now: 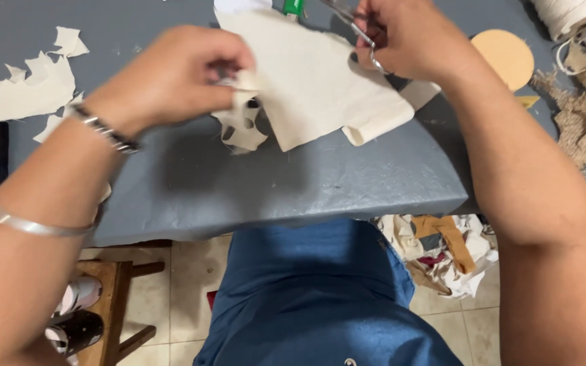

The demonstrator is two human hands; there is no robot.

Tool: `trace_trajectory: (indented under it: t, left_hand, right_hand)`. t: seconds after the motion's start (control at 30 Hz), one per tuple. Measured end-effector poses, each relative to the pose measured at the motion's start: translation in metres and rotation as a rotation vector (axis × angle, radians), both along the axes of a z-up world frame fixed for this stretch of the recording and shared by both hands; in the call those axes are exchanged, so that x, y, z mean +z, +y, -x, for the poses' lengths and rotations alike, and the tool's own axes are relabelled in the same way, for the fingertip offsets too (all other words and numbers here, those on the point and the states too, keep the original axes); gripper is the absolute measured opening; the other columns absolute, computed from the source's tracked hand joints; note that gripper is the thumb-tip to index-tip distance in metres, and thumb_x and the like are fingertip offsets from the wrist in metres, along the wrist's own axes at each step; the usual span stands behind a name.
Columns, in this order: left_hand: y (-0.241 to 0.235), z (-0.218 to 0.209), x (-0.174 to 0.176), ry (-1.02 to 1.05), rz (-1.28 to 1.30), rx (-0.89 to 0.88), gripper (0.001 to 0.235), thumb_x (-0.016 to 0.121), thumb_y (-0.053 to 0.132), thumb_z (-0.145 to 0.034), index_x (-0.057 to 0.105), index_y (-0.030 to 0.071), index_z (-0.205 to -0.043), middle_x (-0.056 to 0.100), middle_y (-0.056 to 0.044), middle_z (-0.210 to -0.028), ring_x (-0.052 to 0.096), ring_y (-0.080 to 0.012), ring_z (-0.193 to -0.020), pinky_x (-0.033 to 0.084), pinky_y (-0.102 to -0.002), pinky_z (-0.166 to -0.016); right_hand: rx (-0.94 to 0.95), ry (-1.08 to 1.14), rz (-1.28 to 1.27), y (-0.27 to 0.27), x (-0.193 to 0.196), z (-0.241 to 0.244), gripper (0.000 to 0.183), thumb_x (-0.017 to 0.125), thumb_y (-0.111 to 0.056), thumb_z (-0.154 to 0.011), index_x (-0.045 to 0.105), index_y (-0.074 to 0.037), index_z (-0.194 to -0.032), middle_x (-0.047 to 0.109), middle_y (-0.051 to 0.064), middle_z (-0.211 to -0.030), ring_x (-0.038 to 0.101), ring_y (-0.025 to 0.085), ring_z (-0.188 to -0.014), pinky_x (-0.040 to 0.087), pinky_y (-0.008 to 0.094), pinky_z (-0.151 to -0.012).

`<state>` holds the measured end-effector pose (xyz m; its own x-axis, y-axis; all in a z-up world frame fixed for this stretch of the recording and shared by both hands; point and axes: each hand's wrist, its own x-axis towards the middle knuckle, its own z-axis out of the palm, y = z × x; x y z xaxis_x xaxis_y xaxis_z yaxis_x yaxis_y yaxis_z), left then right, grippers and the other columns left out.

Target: Cutting out flower shapes from white fabric using scissors on a work table.

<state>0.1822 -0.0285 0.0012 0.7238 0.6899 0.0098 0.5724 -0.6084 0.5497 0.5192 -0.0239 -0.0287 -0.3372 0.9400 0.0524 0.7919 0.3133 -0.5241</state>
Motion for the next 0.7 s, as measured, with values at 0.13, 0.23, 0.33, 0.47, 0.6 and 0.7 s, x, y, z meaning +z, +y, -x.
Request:
trace_trajectory:
  t: [0.13,0.23,0.33,0.47,0.6,0.7]
  left_hand:
    - [-0.024,0.037,0.027,0.024,0.087,0.136,0.030,0.070,-0.005,-0.085,0.082,0.019,-0.099,0.076,0.006,-0.082,0.061,-0.0057,-0.067,0.044,-0.022,-0.066]
    - [-0.021,0.074,0.027,0.040,-0.011,0.178,0.023,0.072,0.002,-0.089,0.081,0.015,-0.106,0.080,0.002,-0.094,0.069,-0.0084,-0.083,0.047,-0.025,-0.079]
    - [-0.011,0.106,0.015,0.112,-0.141,0.375,0.034,0.066,-0.007,-0.095,0.081,0.018,-0.114,0.077,-0.002,-0.092,0.064,-0.0108,-0.075,0.044,-0.026,-0.071]
    - [0.027,0.154,-0.028,0.061,-0.301,0.370,0.023,0.065,-0.004,-0.107,0.080,0.011,-0.114,0.071,-0.005,-0.085,0.059,-0.0132,-0.070,0.042,-0.028,-0.063]
    - [0.109,0.232,-0.108,0.446,-0.748,0.433,0.014,0.066,0.009,-0.106,0.075,0.009,-0.117,0.075,-0.009,-0.099,0.065,-0.0246,-0.069,0.050,-0.037,-0.059]
    - [0.155,0.285,-0.162,0.683,-0.721,0.607,0.027,0.075,0.033,-0.103,0.068,0.008,-0.099,0.070,-0.010,-0.084,0.068,-0.0301,-0.066,0.050,-0.041,-0.050]
  right_hand:
    - [-0.044,-0.047,0.055,-0.002,0.006,-0.001,0.018,0.059,0.000,-0.093,0.046,-0.012,-0.096,0.048,-0.004,-0.087,0.043,0.013,-0.075,0.037,0.032,-0.071]
    - [-0.067,-0.085,0.079,0.000,0.003,0.000,0.017,0.061,-0.003,-0.093,0.048,-0.013,-0.098,0.053,-0.006,-0.088,0.046,0.012,-0.073,0.038,0.032,-0.070]
    - [-0.054,-0.085,0.080,0.002,0.001,-0.001,0.018,0.062,-0.002,-0.092,0.049,-0.013,-0.098,0.053,-0.006,-0.088,0.046,0.012,-0.074,0.037,0.032,-0.070]
    - [-0.056,-0.056,0.110,0.005,-0.003,-0.004,0.019,0.060,-0.001,-0.092,0.049,-0.012,-0.101,0.055,-0.006,-0.092,0.048,0.010,-0.077,0.039,0.029,-0.074]
    - [-0.077,-0.094,0.123,0.001,-0.001,-0.003,0.013,0.062,-0.006,-0.096,0.053,-0.012,-0.104,0.055,-0.006,-0.093,0.049,0.011,-0.080,0.037,0.030,-0.075]
    - [-0.082,-0.161,0.104,0.001,-0.004,-0.007,0.010,0.062,-0.011,-0.099,0.052,-0.012,-0.100,0.055,-0.004,-0.089,0.049,0.013,-0.078,0.036,0.033,-0.074]
